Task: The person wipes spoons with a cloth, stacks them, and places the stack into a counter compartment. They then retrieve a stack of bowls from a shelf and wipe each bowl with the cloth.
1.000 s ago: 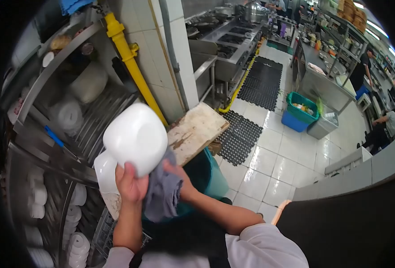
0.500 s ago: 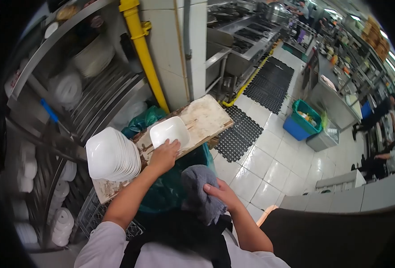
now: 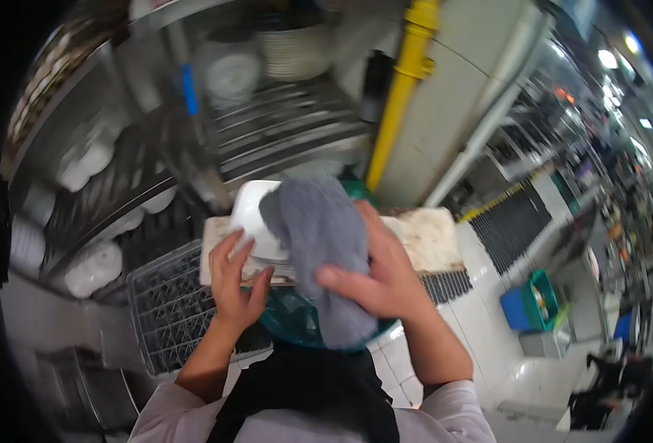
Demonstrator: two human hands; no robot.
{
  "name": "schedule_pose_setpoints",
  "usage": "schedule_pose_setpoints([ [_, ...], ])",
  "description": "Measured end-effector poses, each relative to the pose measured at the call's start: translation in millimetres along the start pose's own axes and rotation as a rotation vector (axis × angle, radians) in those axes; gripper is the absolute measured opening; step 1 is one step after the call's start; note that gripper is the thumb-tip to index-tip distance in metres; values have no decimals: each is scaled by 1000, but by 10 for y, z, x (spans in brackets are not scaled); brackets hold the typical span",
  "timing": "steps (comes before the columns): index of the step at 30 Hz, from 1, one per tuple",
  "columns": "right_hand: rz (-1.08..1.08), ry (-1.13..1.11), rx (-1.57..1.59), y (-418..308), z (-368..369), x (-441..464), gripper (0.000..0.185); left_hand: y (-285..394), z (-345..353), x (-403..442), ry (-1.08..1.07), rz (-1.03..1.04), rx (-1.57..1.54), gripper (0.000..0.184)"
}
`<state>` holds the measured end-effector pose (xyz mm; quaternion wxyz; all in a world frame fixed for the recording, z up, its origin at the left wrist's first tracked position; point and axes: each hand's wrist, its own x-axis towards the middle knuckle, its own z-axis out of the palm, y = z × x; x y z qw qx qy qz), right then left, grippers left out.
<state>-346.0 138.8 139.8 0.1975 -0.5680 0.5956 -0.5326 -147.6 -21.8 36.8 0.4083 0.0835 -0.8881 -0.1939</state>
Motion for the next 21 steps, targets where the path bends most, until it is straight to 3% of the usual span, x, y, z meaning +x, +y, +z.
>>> schedule_pose_setpoints([
  [1,-34,-53,28,10,75,283,80,-50,-147,30,108,-179,142,85],
  [3,-113,-120,-518,51,340,783,79,-342,-82,7,83,-356,109,107],
  [5,-285,-318,-798,389,547,1122,82,-569,24,-68,-11,-445,-127,121],
  [7,-212,-592,-1052,551,807,1298,90,-581,-65,8,-129,-444,-243,123],
  [10,-211,-723,-1188,653,1031,1319,97,-584,-80,-3,-124,-524,-287,124],
  [17,-107,-942,-1036,517,915,1268,97,-587,2,-44,-52,-500,-267,124],
  [19,-60,-1006,-872,326,904,1282,89,-569,2,-24,-67,-530,-312,127],
  [20,-253,-888,-791,420,882,1236,73,-580,16,-22,-35,-536,-326,127],
  [21,-236,-861,-805,423,815,1225,73,-592,25,-16,-3,-542,-337,128],
])
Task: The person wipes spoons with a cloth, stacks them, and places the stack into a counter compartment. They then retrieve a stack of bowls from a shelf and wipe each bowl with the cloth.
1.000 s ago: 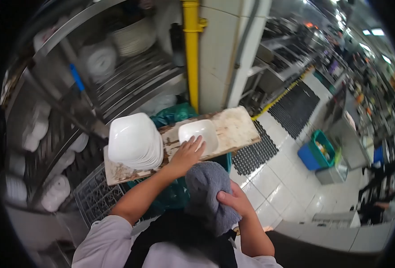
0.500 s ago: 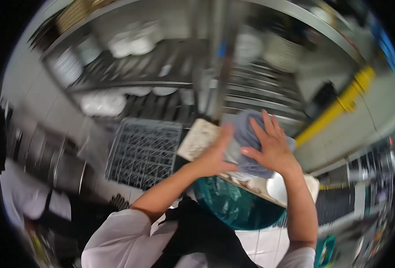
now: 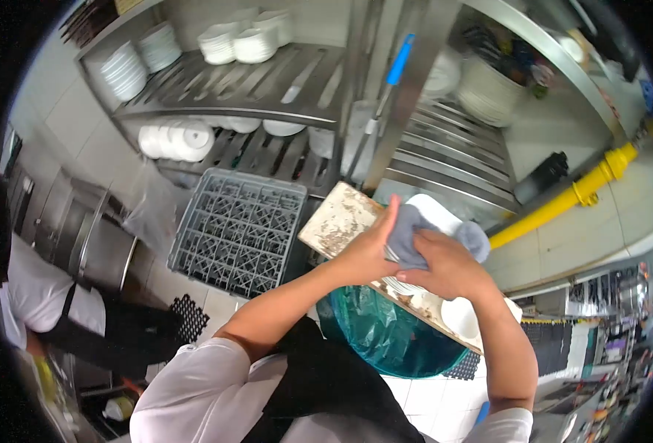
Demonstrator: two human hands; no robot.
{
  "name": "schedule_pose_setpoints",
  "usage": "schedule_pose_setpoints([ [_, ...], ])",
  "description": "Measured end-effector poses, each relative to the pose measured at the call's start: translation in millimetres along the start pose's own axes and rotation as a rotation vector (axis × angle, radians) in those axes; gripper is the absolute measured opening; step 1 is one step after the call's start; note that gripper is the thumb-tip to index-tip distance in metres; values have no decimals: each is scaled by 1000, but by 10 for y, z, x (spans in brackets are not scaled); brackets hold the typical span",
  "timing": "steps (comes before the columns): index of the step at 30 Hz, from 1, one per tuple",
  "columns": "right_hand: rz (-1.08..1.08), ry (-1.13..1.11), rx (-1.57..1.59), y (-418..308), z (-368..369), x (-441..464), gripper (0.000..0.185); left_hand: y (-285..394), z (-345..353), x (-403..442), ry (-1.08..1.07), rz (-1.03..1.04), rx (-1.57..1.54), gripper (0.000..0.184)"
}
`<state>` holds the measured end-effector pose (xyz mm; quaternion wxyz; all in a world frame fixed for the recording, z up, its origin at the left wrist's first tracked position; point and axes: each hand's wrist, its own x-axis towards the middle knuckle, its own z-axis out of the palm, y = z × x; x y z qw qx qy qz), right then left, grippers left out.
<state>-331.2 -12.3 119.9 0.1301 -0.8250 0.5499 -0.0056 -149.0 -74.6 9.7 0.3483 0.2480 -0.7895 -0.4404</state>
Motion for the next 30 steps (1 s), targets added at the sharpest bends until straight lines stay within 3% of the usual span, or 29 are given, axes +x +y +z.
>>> schedule_pose_setpoints([
  [2,118,-118,151,-85,-70,17,63,65,-22,4,-54,-43,-70,131],
  [3,96,-28,187,-62,-21,-21,53,68,-12,0,-31,-25,-46,131],
  [4,108,-12,192,-74,-47,-50,53,104,-22,-1,-6,-8,-22,132],
  [7,166,61,726,-29,-84,-165,50,155,-37,26,-31,-28,-43,131],
  [8,200,87,733,-16,-93,-249,50,117,-22,45,-30,-19,-30,130],
  [9,183,143,1082,-9,-102,-341,50,57,18,67,-24,32,-82,127],
  [10,158,222,1427,-3,-103,-469,51,-80,6,89,-52,78,140,123],
  [11,206,278,1430,-26,-103,-612,51,-175,-17,151,-184,14,62,104],
  [12,124,349,1490,-69,-110,-743,52,-120,-66,184,-107,210,330,71],
  [13,33,420,1541,-82,-101,-907,53,21,-144,152,-127,192,503,45],
  [14,69,470,1541,-80,-50,-1094,53,115,-248,196,-261,258,574,42],
  [16,17,801,1748,-91,95,-1393,62,354,-328,216,-365,358,688,34],
  [17,29,916,1738,-62,194,-1535,74,369,-362,271,-470,356,669,34],
  [19,5,997,1777,-98,375,-1763,75,471,-426,341,-610,358,621,36],
  [22,-56,1128,1860,-202,707,-2048,78,659,-422,364,-644,324,552,39],
  [26,96,1185,1841,-388,1167,-2198,78,592,-334,407,-693,486,639,40],
  [28,282,1264,1692,-538,1325,-2090,82,589,-335,375,-637,396,484,37],
  [30,204,1126,1450,-661,1347,-1906,89,667,-306,305,-586,308,324,35],
])
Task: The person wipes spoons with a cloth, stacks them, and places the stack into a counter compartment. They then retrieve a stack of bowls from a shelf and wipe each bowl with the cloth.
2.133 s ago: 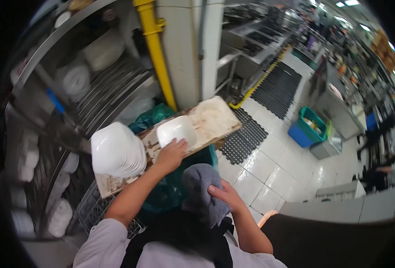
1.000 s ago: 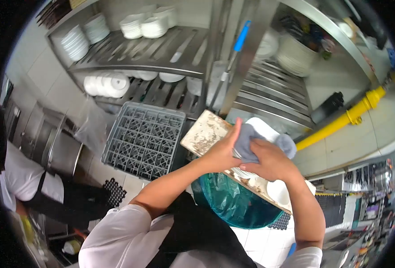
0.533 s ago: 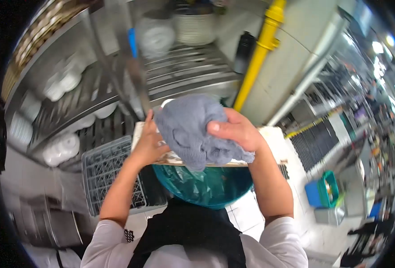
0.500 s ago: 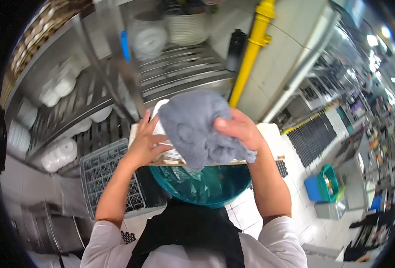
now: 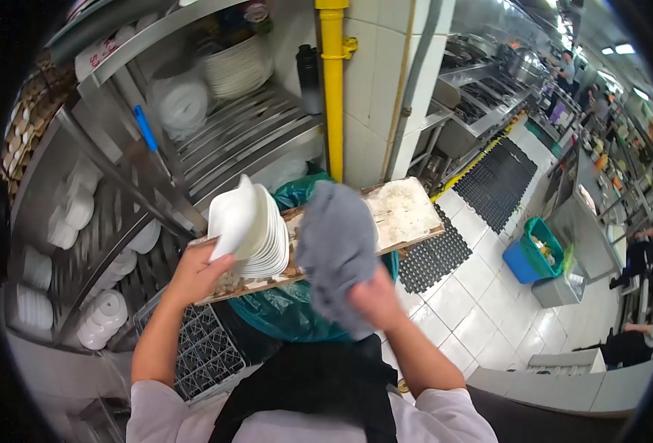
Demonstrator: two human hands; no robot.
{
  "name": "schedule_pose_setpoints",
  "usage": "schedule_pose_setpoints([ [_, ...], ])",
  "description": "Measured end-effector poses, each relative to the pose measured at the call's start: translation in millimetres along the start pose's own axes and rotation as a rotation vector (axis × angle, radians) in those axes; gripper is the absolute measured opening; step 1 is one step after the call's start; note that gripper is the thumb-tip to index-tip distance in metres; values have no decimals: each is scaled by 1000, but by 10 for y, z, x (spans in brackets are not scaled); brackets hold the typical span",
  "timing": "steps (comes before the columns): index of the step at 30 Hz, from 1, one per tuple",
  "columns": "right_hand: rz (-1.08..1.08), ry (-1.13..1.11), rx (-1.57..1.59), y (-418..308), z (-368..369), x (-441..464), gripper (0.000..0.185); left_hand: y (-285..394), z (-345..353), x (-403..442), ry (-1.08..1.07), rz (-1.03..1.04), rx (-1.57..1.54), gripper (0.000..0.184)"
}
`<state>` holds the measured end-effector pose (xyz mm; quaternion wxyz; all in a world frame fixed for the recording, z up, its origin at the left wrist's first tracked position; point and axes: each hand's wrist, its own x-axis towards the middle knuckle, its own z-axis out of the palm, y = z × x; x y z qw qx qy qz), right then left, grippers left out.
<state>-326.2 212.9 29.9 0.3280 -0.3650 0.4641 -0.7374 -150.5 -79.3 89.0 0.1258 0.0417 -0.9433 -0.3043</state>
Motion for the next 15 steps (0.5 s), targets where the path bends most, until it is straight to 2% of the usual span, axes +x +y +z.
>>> schedule_pose_setpoints([
  [2,-103,-114,-167,23,408,13,96,272,-41,-45,75,-290,-390,30],
  [3,-256,-172,-413,-17,606,126,94,387,29,-28,187,-188,-525,27],
  [4,-406,-227,-661,-63,801,259,93,480,137,-27,178,-175,-527,27],
  [6,-649,27,-831,-90,1168,470,87,640,325,-59,340,5,-687,25],
  [7,-652,44,-839,-127,1189,559,87,666,369,-54,325,17,-690,25],
  [9,-813,295,-713,-251,1129,793,82,662,454,-17,289,36,-906,23],
  [10,-815,304,-719,-341,1061,871,82,660,504,-19,272,38,-1015,22],
  [12,-310,208,-143,-538,868,985,72,667,593,-38,285,27,-982,26],
  [13,-311,216,-147,-557,723,1058,72,668,621,-41,252,65,-1020,32],
  [15,8,59,434,-419,391,1173,65,676,681,6,212,163,-1060,44],
])
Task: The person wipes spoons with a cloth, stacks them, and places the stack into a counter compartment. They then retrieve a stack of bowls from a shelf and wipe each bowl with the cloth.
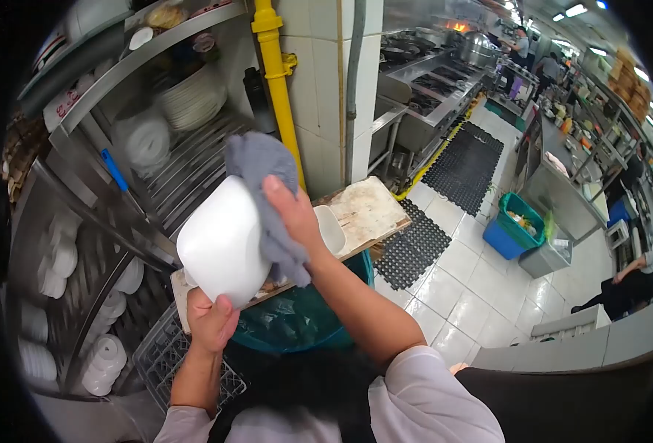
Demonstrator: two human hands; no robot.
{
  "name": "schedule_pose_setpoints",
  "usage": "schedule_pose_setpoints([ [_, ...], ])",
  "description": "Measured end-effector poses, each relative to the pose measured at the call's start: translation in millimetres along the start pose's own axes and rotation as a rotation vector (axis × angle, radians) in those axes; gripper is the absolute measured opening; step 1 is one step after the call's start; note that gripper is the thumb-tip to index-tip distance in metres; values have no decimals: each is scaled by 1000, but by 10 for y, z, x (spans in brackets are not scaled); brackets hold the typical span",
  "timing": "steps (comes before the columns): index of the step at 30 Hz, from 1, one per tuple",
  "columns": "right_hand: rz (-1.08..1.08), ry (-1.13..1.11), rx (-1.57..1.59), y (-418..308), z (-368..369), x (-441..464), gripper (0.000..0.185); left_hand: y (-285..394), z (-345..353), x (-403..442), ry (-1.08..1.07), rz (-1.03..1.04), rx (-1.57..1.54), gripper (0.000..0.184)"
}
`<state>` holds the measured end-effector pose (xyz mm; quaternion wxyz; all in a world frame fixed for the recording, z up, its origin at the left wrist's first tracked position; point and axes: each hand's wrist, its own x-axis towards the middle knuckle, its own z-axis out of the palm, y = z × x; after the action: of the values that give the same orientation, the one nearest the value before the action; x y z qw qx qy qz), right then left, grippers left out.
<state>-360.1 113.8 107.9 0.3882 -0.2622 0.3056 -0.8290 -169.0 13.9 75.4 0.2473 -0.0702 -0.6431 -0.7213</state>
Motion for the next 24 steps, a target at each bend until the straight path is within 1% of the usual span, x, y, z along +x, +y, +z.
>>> schedule_pose_setpoints([
  [1,-8,3,-6,83,-80,-17,65,-38,78,71,-8,4,-5,44],
  [3,117,15,554,411,-204,-135,65,-125,271,241,172,103,-177,39],
  [4,164,134,633,626,-350,-185,65,-168,288,291,168,96,-185,39],
  [6,61,165,606,1114,-552,-429,58,-308,307,383,149,7,-178,38],
  [7,192,208,251,1187,-621,-665,58,-431,253,440,141,-7,-183,38],
  [8,324,242,-110,1186,-704,-892,59,-600,157,512,69,-104,-66,36],
  [9,329,248,-114,1162,-730,-1055,59,-752,114,587,3,-195,50,35],
  [10,400,156,-152,1121,-720,-1213,57,-854,135,672,5,-202,43,35],
  [11,471,65,-186,1047,-726,-1338,55,-938,164,759,-116,-319,308,34],
  [12,474,70,-185,922,-777,-1437,55,-1028,183,812,-241,-429,574,34],
  [13,524,160,-197,776,-849,-1539,56,-1139,191,829,-243,-431,572,34],
  [14,573,253,-208,656,-928,-1645,57,-1263,196,835,-312,-239,780,34],
  [15,575,260,-204,580,-1025,-1755,57,-1387,204,832,-377,-37,980,34],
  [16,536,329,-221,523,-1133,-1864,59,-1495,172,829,-473,-72,1090,35],
  [17,496,398,-237,463,-1209,-1950,60,-1553,156,835,-478,-75,1087,35],
  [19,464,431,-230,335,-1275,-2107,61,-1650,113,823,-632,-107,1273,36],
  [20,429,459,-229,291,-1275,-2156,62,-1701,93,813,-637,-110,1270,36],
  [22,397,466,-211,251,-1248,-2208,62,-1750,80,808,-716,-83,1383,36],
  [24,374,462,-200,214,-1197,-2206,62,-1763,100,791,-726,-74,1387,36],
])
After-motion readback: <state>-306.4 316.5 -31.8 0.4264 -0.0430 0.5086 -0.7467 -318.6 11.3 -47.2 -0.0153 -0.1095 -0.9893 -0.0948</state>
